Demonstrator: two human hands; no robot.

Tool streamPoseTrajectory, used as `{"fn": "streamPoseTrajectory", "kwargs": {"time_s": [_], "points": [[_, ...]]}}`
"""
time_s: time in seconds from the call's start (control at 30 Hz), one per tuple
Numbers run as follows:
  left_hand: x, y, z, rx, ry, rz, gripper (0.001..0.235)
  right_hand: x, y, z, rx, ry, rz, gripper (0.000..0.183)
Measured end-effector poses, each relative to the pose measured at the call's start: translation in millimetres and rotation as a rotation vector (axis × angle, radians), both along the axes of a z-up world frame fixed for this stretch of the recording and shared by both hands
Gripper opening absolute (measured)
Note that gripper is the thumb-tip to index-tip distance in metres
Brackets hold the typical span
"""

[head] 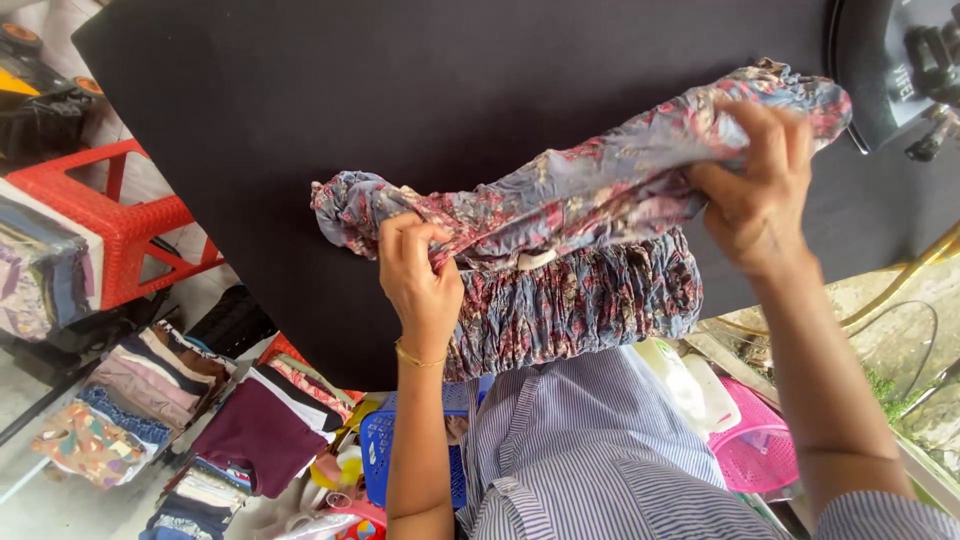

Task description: The person irons a floral-patterned dress on a black ironing board. They smooth the fabric with their hands, use a steam iron to press the garment, and repeatedly reposition the dress to iron different sections.

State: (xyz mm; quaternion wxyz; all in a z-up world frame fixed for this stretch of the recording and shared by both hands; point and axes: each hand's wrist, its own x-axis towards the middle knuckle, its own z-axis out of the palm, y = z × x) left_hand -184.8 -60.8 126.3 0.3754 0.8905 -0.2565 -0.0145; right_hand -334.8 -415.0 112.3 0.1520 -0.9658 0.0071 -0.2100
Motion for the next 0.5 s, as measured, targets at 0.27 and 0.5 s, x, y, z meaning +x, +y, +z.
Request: {"fn": "streamPoseTrajectory", "kwargs": {"time_s": [0.27,0.5], "points": [[42.5,-26.2,29.8,0.303,-0.220,-0.388,0.019,45.8,-1.1,23.5,-0.199,0.433,-0.049,0.023],[39.8,-16.8,-3.7,0.672,-0.259,-0.157,0.026,36.5,20.0,-4.2,-0.337,0.246,-0.027,0.026]]}}
